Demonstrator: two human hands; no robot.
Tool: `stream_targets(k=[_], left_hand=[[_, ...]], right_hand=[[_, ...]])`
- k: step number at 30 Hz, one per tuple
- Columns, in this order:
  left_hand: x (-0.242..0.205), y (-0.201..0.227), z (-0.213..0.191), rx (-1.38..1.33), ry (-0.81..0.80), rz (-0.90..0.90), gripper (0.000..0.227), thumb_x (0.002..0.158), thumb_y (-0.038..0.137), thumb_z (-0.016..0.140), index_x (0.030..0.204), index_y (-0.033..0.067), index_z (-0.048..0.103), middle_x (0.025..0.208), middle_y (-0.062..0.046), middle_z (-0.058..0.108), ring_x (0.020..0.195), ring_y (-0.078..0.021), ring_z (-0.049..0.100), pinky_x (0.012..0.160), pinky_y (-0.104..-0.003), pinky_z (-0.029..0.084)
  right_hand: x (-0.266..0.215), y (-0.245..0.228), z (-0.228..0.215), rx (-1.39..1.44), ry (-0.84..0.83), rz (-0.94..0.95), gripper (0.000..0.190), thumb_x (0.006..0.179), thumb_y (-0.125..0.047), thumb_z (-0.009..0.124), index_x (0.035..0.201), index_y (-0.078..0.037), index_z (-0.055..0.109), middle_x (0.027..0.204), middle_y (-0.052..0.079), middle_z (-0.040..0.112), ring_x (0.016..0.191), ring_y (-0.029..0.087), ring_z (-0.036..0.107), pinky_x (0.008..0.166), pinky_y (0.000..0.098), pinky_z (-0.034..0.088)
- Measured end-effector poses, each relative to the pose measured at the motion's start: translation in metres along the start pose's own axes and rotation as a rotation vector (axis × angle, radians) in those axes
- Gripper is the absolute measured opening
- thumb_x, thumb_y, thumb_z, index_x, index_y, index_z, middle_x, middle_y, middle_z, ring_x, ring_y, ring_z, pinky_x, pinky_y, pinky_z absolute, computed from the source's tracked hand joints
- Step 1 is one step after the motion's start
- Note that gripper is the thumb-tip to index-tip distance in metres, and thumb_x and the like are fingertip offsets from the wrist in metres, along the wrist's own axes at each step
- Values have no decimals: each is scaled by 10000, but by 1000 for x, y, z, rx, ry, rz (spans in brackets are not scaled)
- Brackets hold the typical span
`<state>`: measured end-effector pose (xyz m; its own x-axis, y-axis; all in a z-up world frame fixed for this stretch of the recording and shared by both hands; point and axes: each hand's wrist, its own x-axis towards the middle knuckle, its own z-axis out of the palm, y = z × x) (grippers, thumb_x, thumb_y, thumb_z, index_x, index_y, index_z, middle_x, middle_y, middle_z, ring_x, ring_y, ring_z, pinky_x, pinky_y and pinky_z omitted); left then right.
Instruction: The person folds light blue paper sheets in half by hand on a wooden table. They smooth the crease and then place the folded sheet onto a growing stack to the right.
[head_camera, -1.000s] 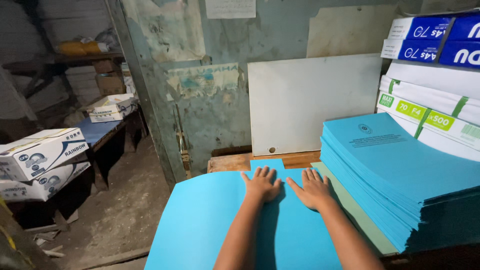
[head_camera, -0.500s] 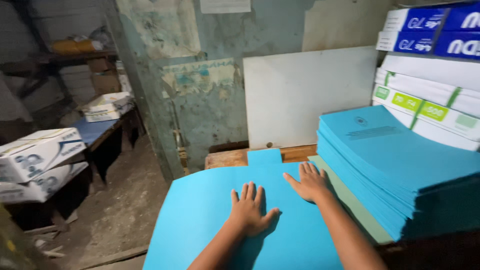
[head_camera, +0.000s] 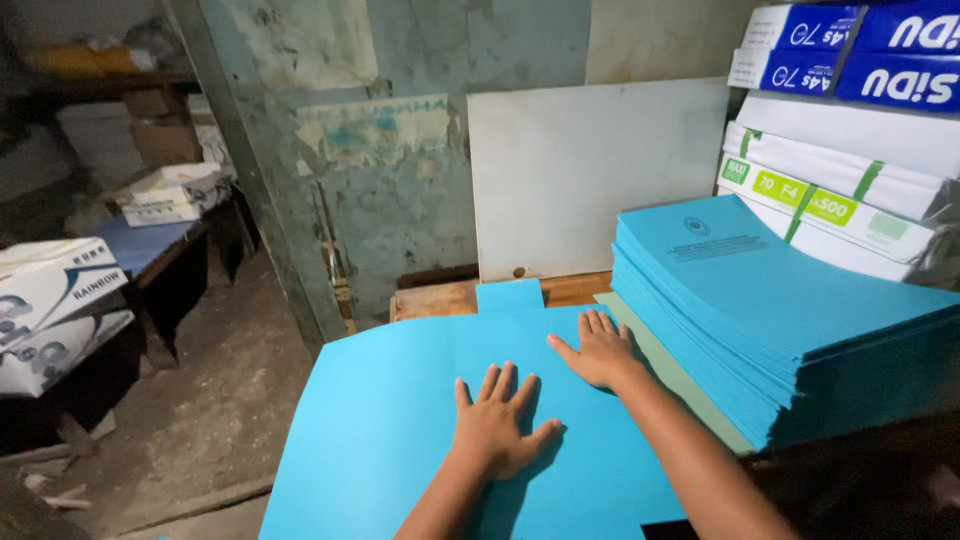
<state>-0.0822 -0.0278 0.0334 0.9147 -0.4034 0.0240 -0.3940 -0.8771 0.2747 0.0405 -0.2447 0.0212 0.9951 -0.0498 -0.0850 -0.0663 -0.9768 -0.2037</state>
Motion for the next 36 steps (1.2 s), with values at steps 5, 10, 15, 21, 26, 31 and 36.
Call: stream_targets(k=[5,10,15,21,26,31,36], left_hand=[[2,-1,2,42,19,-9,922,892,790,291,1648,264,249,1729,-120,117,1604,-306,39,1198,-730,-6],[-5,3,-5,36,-32,-22,928,888,791,251,1655,271,212,1738,-110,72,1611,-293,0,1214,-713,-26],[-6,4,-7,45,-28,-18,934,894,796,217,1660,262,193,1743,-112,50,1613,-297,-18,1216,-711,-32],[-6,2,-6,56,-52,-30,928,900,789,221,1665,265,176,1746,-110,42,1615,-294,-19,1223,-702,-36],[-5,1,-3,59,-32,-12,938,895,801,208,1665,265,178,1743,-114,49,1611,-306,-18,1218,-711,-35],[-1,2,-2,50,-50,-24,945,898,791,247,1666,246,178,1746,-118,30,1613,-314,-37,1216,-721,-43],[13,8,37,180,-26,-54,856,1020,700,296,1658,138,194,1719,-204,111,1576,-457,65,1208,-719,62]], right_hand=[[-57,6,-9,-41,-69,-50,992,974,-768,207,1668,-92,-7,1763,79,-48,1632,263,-39,1308,551,32],[-152,11,-22,-8,-158,-32,910,1004,-714,226,1672,-162,-51,1770,4,-89,1638,190,-94,1319,476,-31],[-219,36,-11,1,-181,-85,855,1030,-664,308,1669,-210,-33,1773,-72,-84,1636,127,-129,1317,437,-79],[-250,49,-2,-86,-354,-16,955,998,-771,347,1668,-273,-115,1770,-129,-162,1642,101,-146,1334,490,-16],[-241,30,-22,-20,-367,-3,872,1025,-707,287,1666,-249,-88,1768,-106,-150,1640,101,-160,1343,437,-86],[-217,8,-38,17,-381,16,867,1027,-695,295,1672,-271,-98,1763,-108,-173,1635,112,-184,1342,413,-102],[-200,-7,-46,-16,-422,12,873,1027,-703,257,1668,-259,-136,1754,-63,-235,1628,152,-236,1338,429,-132]])
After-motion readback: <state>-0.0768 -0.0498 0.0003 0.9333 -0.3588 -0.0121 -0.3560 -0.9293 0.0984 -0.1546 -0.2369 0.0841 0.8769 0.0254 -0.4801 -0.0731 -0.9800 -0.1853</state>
